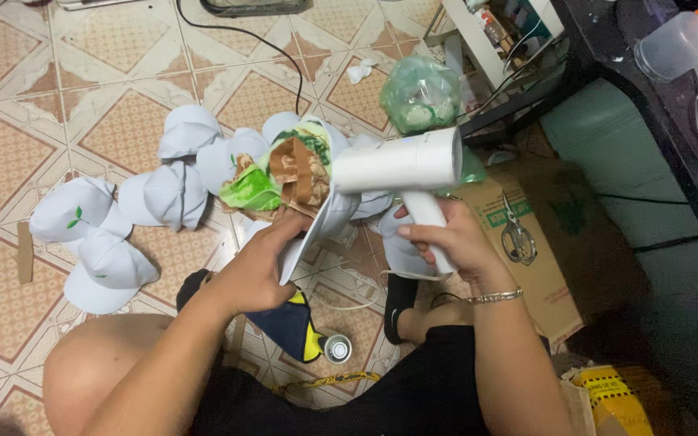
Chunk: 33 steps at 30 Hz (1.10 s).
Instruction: The person sits on the floor and finishes white baseball caps by using a hairdryer to heat the logo area, inserting a wooden block to shape the interior, and wiping the surface with a cloth. The person also sprays the caps with an aerosol can and places finished units aside.
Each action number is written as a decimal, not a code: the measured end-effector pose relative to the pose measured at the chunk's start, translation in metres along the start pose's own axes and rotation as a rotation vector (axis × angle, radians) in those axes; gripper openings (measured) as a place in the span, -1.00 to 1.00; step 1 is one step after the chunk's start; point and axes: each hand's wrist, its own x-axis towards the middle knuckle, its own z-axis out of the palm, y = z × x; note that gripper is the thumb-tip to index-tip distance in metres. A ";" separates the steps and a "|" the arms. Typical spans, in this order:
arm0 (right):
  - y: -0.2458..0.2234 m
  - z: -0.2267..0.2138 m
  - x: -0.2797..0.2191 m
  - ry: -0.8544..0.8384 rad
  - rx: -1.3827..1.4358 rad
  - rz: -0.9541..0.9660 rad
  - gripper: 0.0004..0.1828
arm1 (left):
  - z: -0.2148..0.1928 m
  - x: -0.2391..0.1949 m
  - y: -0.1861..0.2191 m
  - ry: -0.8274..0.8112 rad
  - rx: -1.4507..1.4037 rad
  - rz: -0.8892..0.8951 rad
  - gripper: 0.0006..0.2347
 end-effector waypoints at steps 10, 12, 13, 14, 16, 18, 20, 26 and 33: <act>0.004 -0.008 0.002 -0.033 0.006 0.001 -0.66 | -0.006 0.001 0.003 -0.007 -0.021 0.068 -0.34; 0.002 -0.009 0.003 -0.003 -0.005 0.040 -0.66 | -0.007 -0.001 0.003 -0.018 -0.032 0.084 -0.35; 0.001 -0.009 0.004 0.041 -0.005 0.048 -0.66 | -0.007 -0.002 0.002 -0.023 -0.046 0.079 -0.34; -0.001 -0.010 0.006 0.087 -0.005 0.053 -0.66 | -0.007 -0.002 0.002 -0.029 -0.059 0.078 -0.33; -0.004 -0.011 0.007 0.123 -0.015 0.055 -0.66 | -0.006 -0.003 0.001 -0.045 -0.092 0.044 -0.32; -0.006 -0.011 0.005 0.104 -0.035 0.047 -0.66 | -0.005 -0.004 0.000 -0.066 -0.130 -0.020 -0.30; -0.008 -0.012 0.002 0.051 -0.091 0.043 -0.64 | -0.005 -0.004 -0.002 -0.062 -0.123 0.006 -0.31; -0.006 -0.020 0.008 0.064 -0.077 0.015 -0.62 | -0.008 -0.008 -0.006 -0.115 -0.189 0.012 -0.28; -0.004 -0.028 0.003 -0.096 -0.114 -0.041 -0.54 | -0.009 -0.009 -0.003 -0.160 -0.215 -0.058 -0.28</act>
